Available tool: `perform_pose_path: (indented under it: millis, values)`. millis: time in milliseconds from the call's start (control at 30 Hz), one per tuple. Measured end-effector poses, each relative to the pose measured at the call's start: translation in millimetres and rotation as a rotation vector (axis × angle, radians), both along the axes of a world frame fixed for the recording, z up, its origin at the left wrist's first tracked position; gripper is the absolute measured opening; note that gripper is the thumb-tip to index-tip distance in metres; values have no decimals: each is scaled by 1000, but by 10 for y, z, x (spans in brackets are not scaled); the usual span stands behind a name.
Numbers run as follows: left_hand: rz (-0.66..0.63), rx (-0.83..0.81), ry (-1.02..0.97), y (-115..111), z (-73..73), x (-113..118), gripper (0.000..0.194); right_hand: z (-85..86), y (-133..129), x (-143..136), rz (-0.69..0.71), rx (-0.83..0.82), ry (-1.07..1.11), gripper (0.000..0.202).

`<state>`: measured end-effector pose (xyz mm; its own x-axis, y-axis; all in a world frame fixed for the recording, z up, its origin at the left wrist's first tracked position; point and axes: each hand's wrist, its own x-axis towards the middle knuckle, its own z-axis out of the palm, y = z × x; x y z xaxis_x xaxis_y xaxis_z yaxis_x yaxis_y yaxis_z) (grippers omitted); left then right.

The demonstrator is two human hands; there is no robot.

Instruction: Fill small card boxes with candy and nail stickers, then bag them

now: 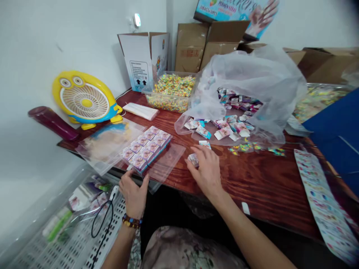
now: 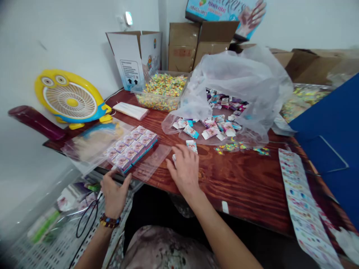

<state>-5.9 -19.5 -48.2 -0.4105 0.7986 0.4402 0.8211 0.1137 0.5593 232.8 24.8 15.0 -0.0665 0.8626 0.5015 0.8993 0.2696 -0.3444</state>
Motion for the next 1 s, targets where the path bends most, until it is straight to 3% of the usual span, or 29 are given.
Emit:
perform_pose_path:
  millis: [100,267,467,633,833,933,1000]
  values:
    - [-29,109,37,-15,59,20,53,-75,65,98,-202,-117,-54,52]
    - [-55,126,2,-53,110,34,55,-272,108,37,-274,-315,-114,58]
    - [-55,75,-79,-43,21,28,56,-335,164,44,-300,-293,-151,50]
    - [-39,16,-100,-21,17,-4,57,-347,342,368,-444,-303,-153,50]
    - [-5,-62,-149,10,93,0,60,-231,327,665,-499,-305,-196,57]
    - [-24,-89,-178,26,126,13,62,-87,282,540,-475,-198,-205,58]
    - [-50,-98,-198,43,150,17,63,-22,348,355,-360,-178,-176,49]
